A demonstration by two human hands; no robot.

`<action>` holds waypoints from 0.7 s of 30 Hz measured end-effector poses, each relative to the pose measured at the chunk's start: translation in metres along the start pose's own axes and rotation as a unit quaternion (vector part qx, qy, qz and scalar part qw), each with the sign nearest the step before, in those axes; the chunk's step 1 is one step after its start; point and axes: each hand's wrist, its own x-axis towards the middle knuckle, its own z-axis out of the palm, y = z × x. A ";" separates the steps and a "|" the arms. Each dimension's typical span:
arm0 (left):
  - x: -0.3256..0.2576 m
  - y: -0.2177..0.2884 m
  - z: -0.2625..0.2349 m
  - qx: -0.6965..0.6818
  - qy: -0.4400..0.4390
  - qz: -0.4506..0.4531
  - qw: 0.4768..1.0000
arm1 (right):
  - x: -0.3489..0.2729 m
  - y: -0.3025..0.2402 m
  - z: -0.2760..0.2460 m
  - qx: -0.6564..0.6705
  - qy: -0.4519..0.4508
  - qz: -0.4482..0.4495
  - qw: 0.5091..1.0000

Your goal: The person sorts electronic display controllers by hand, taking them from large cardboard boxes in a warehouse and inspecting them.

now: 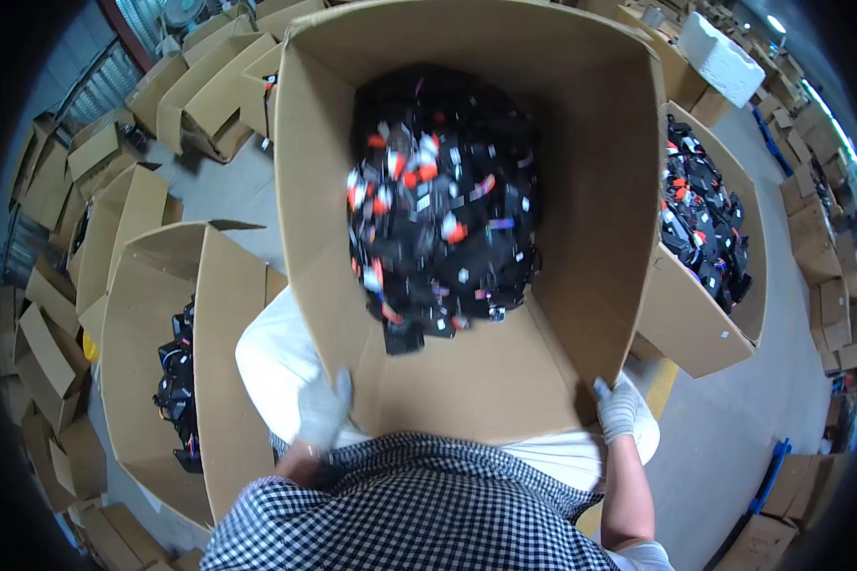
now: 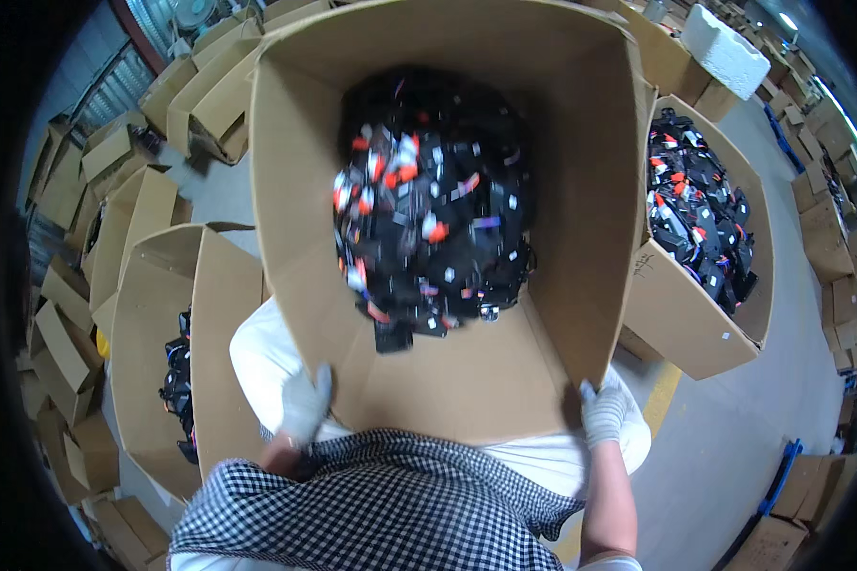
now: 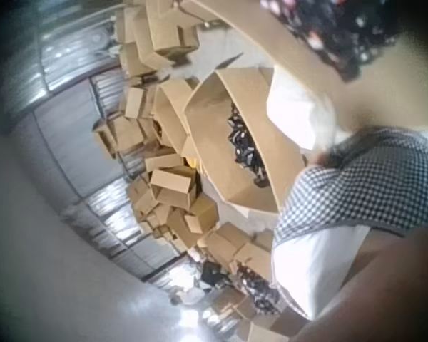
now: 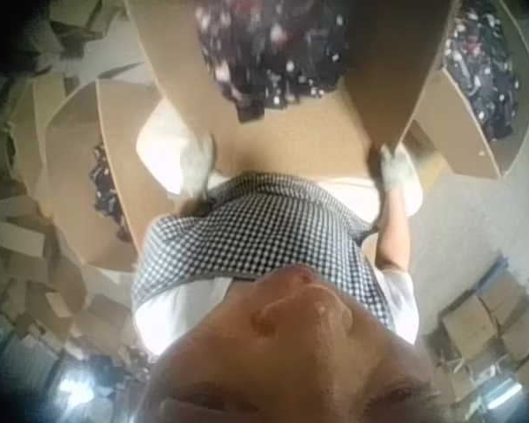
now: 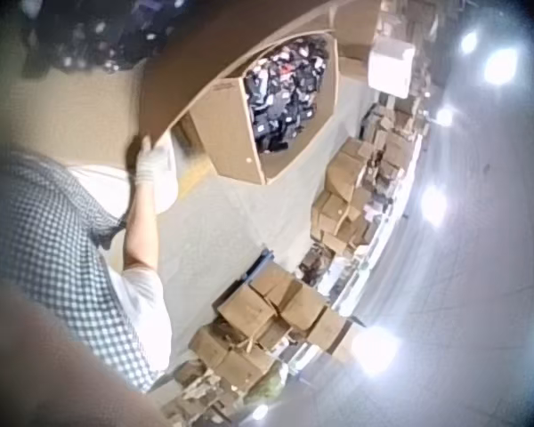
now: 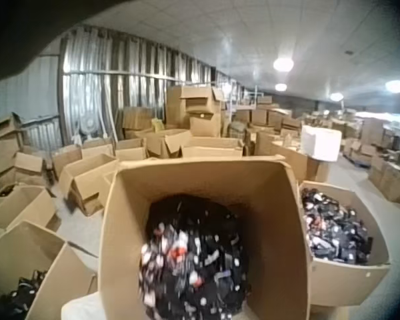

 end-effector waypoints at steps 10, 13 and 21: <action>-0.024 -0.008 0.012 -0.041 -0.007 0.019 0.999 | 0.173 -0.131 -0.062 -0.060 0.123 0.043 0.990; -0.020 0.006 0.006 -0.092 -0.010 -0.094 0.991 | 0.193 -0.096 -0.063 -0.100 0.129 0.049 0.985; 0.042 0.009 -0.017 -0.202 0.135 0.107 0.964 | 0.119 -0.098 -0.061 -0.099 0.172 -0.111 0.974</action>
